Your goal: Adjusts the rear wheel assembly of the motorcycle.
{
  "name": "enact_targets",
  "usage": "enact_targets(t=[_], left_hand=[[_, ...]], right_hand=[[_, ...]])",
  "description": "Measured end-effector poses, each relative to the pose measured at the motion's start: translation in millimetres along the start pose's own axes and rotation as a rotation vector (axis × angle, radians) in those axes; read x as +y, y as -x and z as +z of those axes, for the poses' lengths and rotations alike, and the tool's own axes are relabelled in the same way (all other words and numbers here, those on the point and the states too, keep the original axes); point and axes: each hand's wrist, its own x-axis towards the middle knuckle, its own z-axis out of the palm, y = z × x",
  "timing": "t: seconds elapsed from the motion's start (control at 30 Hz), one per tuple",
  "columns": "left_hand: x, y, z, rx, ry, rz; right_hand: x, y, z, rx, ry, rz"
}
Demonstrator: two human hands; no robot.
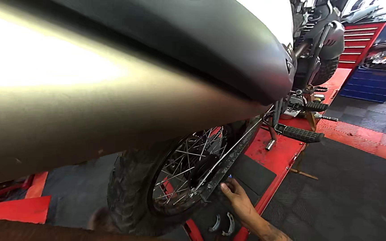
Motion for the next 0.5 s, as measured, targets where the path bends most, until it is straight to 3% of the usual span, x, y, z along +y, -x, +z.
enact_targets(t=[0.07,0.13,0.3,0.4,0.5], left_hand=[[-55.6,5.0,-10.3,0.04,0.227,-0.423],[-95.9,19.1,-18.3,0.005,0.206,-0.57],[-92.4,35.4,-14.3,0.017,0.107,-0.54],[-65.9,34.3,-4.1,-0.016,0.07,-0.517],[-85.4,28.2,-9.5,0.034,0.171,-0.533]], right_hand=[[3.4,-8.4,-4.1,-0.061,0.064,-0.066],[4.3,-12.2,-5.1,-0.067,0.158,-0.103],[3.1,-13.9,-14.5,-0.076,0.373,-0.121],[-4.5,-13.5,-18.7,-0.095,0.374,-0.06],[-6.9,-15.2,-16.9,-0.128,0.339,-0.041]])
